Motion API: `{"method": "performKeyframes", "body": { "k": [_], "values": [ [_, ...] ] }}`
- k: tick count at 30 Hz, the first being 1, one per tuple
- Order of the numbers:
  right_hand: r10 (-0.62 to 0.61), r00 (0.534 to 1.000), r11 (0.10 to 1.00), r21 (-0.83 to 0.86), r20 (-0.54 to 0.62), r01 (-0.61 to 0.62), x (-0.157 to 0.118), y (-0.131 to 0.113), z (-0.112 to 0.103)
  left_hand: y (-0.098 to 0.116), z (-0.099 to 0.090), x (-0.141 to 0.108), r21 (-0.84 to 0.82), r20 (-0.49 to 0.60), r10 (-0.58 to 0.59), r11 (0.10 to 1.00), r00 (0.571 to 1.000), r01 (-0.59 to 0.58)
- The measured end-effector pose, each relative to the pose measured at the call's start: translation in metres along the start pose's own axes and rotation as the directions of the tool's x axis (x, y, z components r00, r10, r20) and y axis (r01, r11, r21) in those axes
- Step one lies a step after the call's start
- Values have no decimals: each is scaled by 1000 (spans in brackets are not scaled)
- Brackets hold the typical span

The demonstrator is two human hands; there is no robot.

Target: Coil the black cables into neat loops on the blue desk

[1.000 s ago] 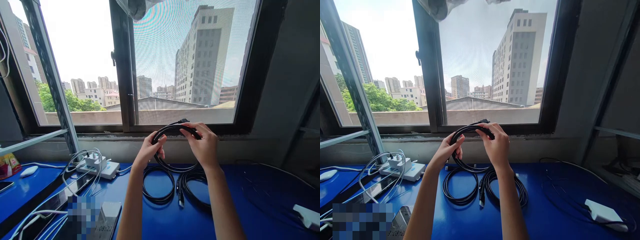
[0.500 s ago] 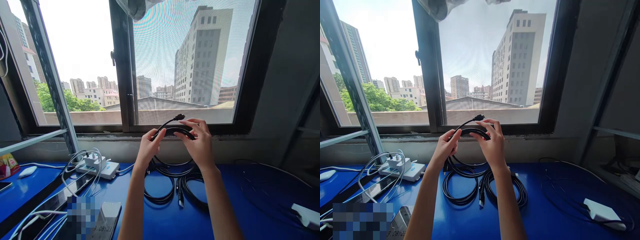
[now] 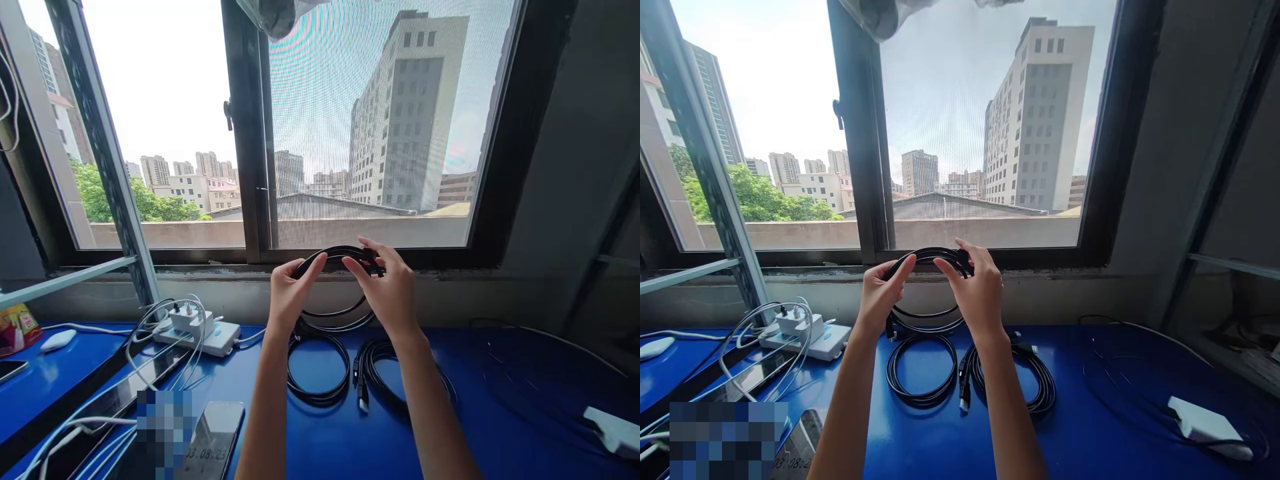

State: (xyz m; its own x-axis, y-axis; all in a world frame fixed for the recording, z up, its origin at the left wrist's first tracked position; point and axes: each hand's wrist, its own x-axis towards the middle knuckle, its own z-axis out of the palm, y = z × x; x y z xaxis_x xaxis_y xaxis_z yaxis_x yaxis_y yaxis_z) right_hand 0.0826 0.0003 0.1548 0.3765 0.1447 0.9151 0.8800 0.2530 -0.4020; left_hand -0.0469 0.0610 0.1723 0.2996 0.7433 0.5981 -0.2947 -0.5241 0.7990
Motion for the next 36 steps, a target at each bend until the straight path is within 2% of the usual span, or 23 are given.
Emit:
{"method": "performKeyframes", "body": {
  "k": [3,5,9,12,17,20,22,25,29,31,32,33,36],
  "values": [
    [36,999,999,17,-27,-36,2,-6,-4,-1,-2,2,-64,-63,-9,998,998,5],
    [8,1000,999,39,0,-8,3,-11,-5,1,-3,3,-107,-80,-31,994,996,22],
    [-42,999,996,85,12,40,4,-19,-5,6,-7,2,-161,-63,-66,985,996,55],
    [-32,999,994,104,9,31,5,-23,-7,6,-10,3,-170,-49,-77,983,996,67],
    [45,996,976,208,79,-61,6,-32,-14,3,-17,5,-200,-5,-109,974,994,106],
    [147,979,943,280,141,-182,6,-39,-16,2,-19,5,-214,42,-104,971,994,111],
    [244,946,885,350,213,-307,6,-43,-17,2,-20,5,-200,63,-101,973,993,112],
    [348,851,753,424,393,-503,9,-49,-21,1,-22,4,-159,112,-121,978,986,138],
    [335,686,589,425,646,-688,14,-54,-29,2,-23,3,-118,241,-186,968,952,219],
    [303,658,577,417,689,-702,15,-54,-31,4,-22,3,-103,285,-222,960,932,260],
    [295,672,604,413,679,-682,14,-53,-31,4,-22,3,-93,301,-242,955,922,281],
    [295,708,652,407,642,-640,13,-52,-31,5,-22,3,-78,313,-265,950,912,303],
    [259,870,833,360,420,-421,10,-45,-28,4,-23,3,3,331,-350,929,876,370]
  ]
}}
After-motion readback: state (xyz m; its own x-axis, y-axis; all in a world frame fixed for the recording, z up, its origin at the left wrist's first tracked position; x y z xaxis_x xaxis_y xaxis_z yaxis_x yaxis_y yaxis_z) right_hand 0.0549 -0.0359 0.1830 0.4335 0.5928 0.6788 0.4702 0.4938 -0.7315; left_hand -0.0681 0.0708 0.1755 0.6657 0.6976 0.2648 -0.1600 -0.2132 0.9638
